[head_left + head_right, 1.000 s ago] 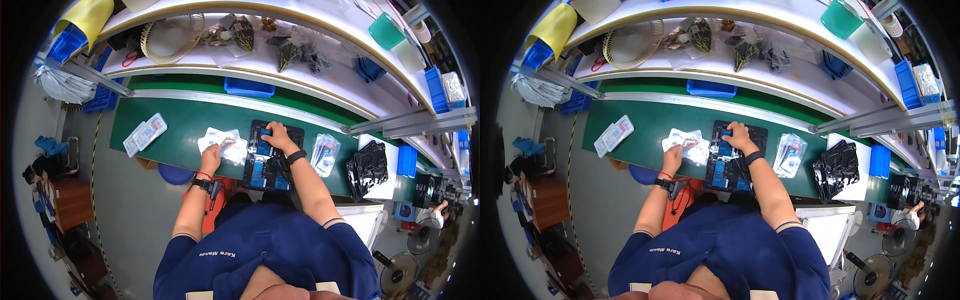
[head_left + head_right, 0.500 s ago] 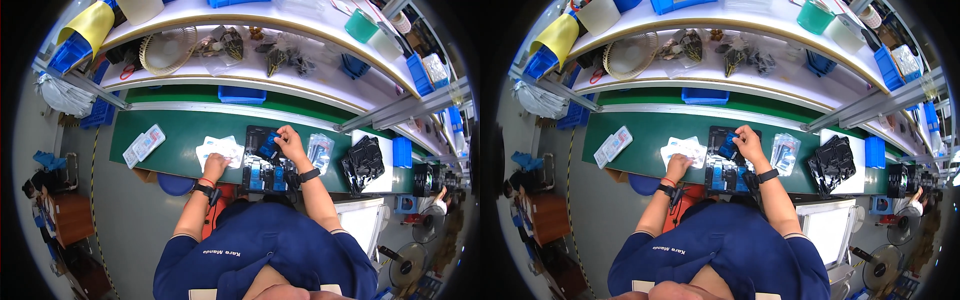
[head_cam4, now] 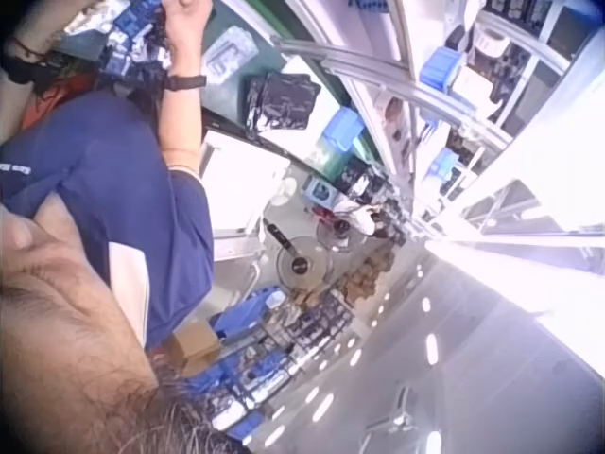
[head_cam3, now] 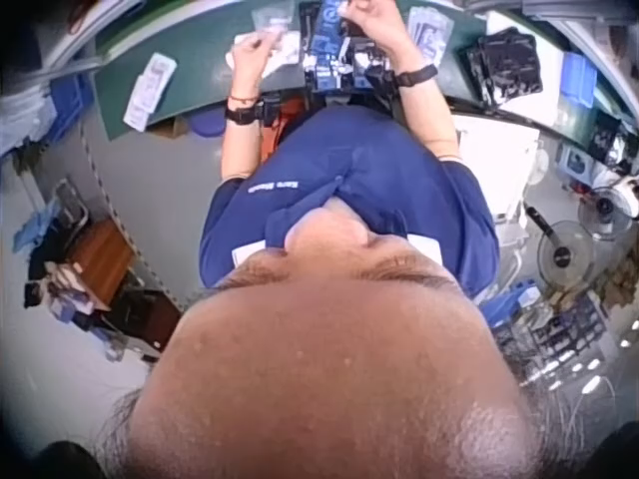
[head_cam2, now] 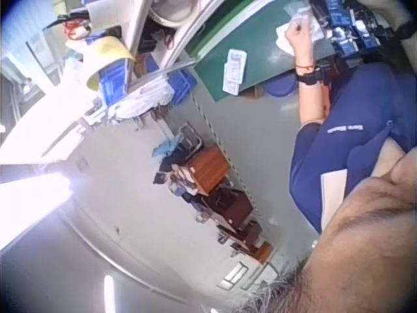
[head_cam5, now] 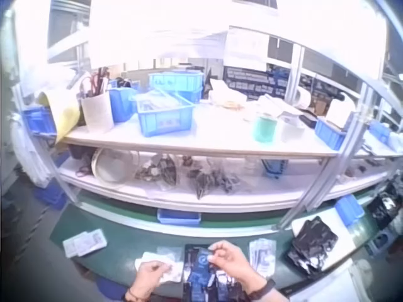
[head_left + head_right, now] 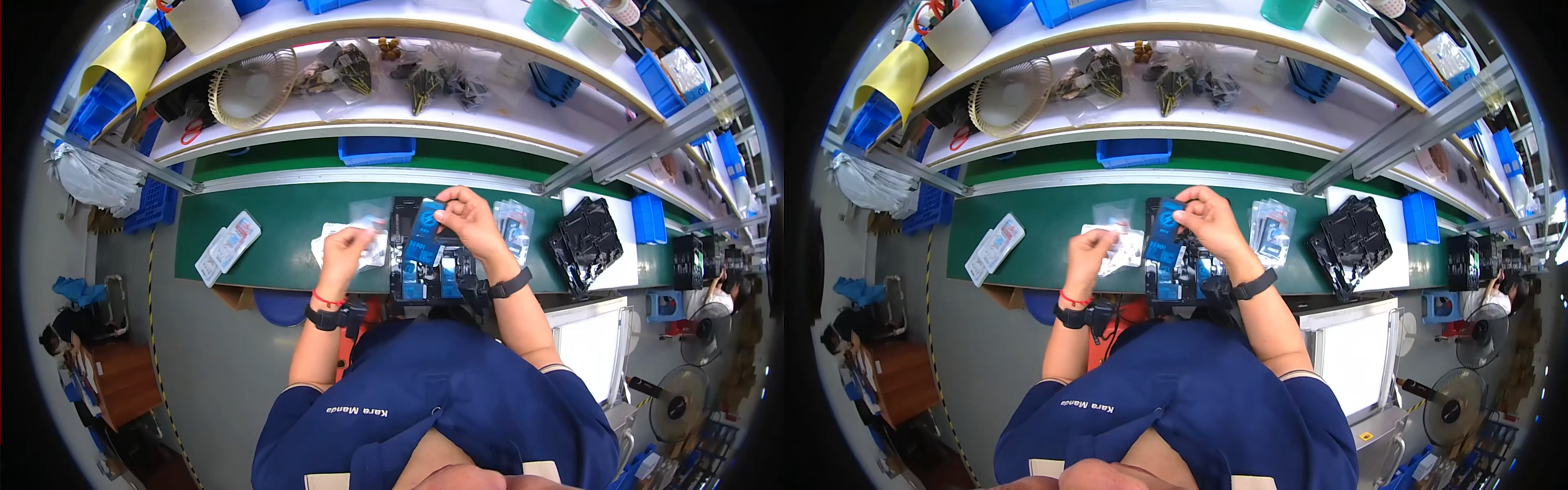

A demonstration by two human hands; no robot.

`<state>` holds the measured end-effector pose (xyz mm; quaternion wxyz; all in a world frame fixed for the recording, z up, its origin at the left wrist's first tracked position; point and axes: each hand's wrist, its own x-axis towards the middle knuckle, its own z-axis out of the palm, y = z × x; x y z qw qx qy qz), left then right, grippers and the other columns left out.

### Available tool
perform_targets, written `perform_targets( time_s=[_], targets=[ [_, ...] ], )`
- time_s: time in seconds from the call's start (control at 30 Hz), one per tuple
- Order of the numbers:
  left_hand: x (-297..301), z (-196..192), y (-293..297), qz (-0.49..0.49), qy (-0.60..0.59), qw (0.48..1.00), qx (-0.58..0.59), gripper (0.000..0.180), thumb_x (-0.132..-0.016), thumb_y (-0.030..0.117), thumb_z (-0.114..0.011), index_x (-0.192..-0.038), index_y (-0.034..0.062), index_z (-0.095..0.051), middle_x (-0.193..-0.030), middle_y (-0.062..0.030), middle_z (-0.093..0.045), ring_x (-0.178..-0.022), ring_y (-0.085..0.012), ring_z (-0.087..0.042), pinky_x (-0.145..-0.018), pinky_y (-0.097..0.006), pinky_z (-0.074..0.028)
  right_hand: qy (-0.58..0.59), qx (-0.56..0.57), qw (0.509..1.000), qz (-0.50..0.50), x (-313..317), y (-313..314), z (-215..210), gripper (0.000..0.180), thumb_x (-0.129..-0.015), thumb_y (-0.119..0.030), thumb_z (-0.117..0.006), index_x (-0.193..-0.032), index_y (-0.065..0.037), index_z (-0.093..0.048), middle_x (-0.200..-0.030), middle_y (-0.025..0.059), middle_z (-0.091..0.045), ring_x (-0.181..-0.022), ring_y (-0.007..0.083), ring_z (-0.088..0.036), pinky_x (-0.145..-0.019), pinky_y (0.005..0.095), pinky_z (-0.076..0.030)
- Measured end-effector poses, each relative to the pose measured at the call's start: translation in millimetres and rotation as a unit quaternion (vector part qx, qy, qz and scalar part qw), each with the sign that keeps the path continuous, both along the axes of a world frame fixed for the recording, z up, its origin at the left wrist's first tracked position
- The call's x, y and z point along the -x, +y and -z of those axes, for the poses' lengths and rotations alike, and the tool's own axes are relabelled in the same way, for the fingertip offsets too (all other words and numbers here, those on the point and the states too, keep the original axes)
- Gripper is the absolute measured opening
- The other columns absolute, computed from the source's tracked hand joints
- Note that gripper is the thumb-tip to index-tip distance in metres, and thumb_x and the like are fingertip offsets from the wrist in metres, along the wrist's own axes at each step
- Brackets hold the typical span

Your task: Packing electronic components into plastic bags and using a vacuum sealer machine to seal them.

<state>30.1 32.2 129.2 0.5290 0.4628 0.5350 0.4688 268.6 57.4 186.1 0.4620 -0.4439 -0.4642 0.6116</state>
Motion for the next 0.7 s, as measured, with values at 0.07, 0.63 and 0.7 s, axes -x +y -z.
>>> perform_targets(
  time_s=[0.07, 0.63, 0.7],
  targets=[
    [-24, -12, -12, 0.093, -0.092, 0.990, 0.051, 0.019, -0.083, 0.020, -0.064, -0.082, 0.0006, -0.067, -0.068, -0.0001, -0.061, -0.056, -0.0050, -0.051, -0.051, -0.020, -0.041, -0.016, -0.003, 0.999, -0.040, 7, -4, -6, 0.020, -0.081, 0.001, -0.060, -0.099, 0.000, -0.052, -0.077, 0.0020, -0.060, -0.068, 0.0068, -0.056, -0.063, 0.0211, -0.047],
    [-49, -48, -34, 0.083, -0.130, 0.988, 0.004, 0.017, -0.084, 0.013, -0.063, -0.091, -0.0021, -0.066, -0.081, -0.0052, -0.065, -0.065, -0.0079, -0.055, -0.055, -0.021, -0.043, -0.392, -0.341, 0.852, 0.063, 4, -50, -25, 0.008, -0.070, -0.011, -0.070, -0.077, -0.008, -0.066, -0.078, 0.0030, -0.063, -0.078, 0.0199, -0.055, -0.077, 0.0334, -0.037],
    [-49, -48, -35, 0.090, -0.122, 0.988, -0.006, 0.017, -0.084, 0.013, -0.063, -0.090, -0.0023, -0.066, -0.080, -0.0052, -0.065, -0.066, -0.0074, -0.055, -0.055, -0.021, -0.043, -0.403, -0.352, 0.843, 0.057, 3, -49, -28, 0.008, -0.069, -0.011, -0.070, -0.076, -0.010, -0.065, -0.076, 0.0015, -0.061, -0.078, 0.0194, -0.054, -0.078, 0.0342, -0.036]
  ],
)
